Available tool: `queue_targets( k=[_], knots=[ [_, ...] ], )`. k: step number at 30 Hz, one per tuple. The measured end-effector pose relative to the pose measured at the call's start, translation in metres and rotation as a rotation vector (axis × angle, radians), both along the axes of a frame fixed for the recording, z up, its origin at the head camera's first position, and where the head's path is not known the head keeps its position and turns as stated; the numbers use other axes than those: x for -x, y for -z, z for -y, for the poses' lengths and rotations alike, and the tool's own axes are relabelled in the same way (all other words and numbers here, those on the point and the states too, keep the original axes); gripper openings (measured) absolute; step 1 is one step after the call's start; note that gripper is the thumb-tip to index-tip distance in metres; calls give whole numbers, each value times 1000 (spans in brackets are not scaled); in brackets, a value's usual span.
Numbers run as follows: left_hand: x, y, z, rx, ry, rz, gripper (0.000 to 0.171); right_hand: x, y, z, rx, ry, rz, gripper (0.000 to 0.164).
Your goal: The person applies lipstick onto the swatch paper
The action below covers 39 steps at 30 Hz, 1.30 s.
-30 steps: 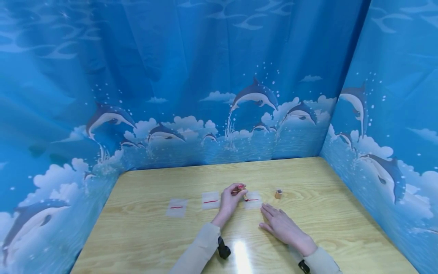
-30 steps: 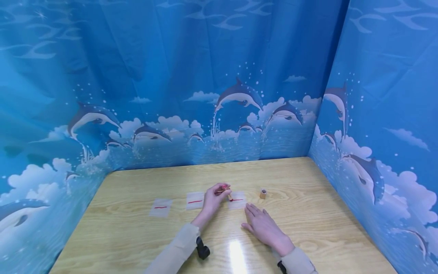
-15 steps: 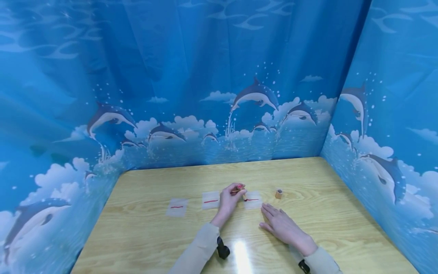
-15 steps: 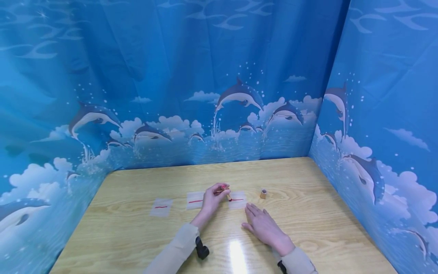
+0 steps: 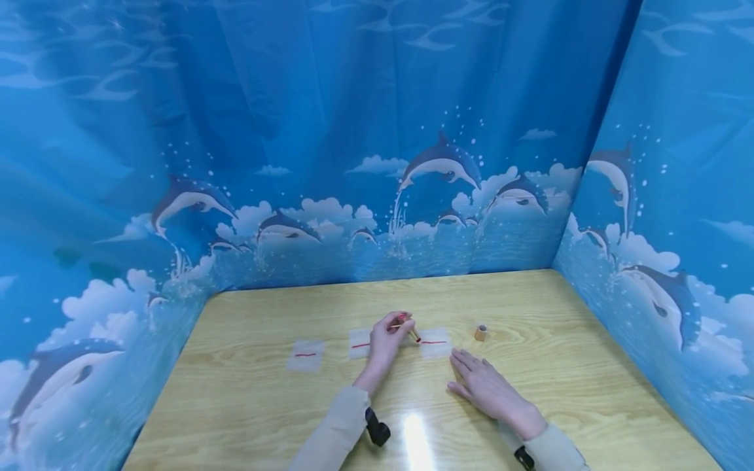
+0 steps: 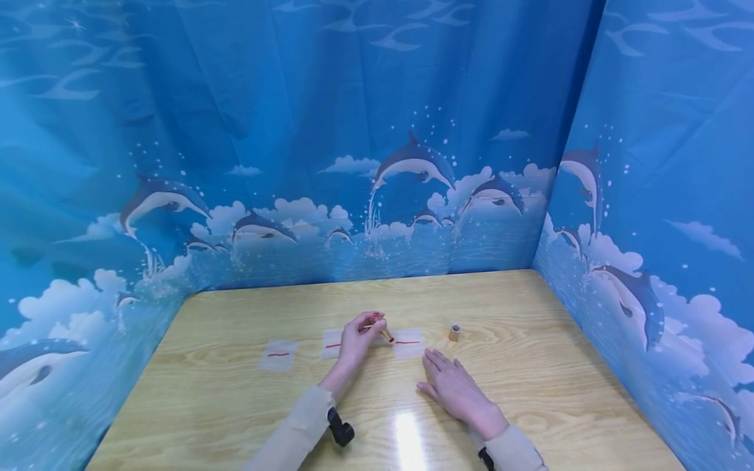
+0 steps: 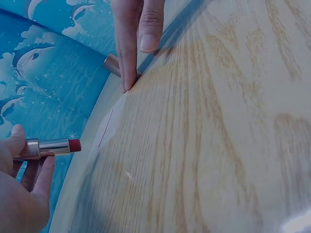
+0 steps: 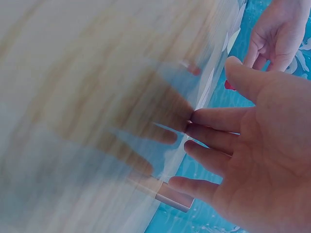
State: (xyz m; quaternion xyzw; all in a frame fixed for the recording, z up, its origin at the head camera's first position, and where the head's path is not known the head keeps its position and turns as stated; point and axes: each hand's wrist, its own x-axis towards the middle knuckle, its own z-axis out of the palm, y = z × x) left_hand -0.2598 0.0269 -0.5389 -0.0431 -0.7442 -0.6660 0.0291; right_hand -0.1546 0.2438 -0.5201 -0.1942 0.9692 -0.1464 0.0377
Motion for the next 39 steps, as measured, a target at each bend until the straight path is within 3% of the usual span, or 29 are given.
queue_targets(
  k=[9,16,22,33,39],
  knots=[
    [-3,-3,7,-45,-39,50,28,1,2,0,-13,-4,-26,63],
    [-6,-8,13,-168,-31,97,27,2,2,0,3,-9,-46,62],
    [-6,-12,19,-220,-37,129,36,2,3,1,16,-7,-56,62],
    [-9,-15,32,-281,-60,86,33,3,1,2,-8,-14,-100,59],
    [-11,-16,36,-314,-64,111,36,2,2,2,-9,-17,-118,58]
  ],
)
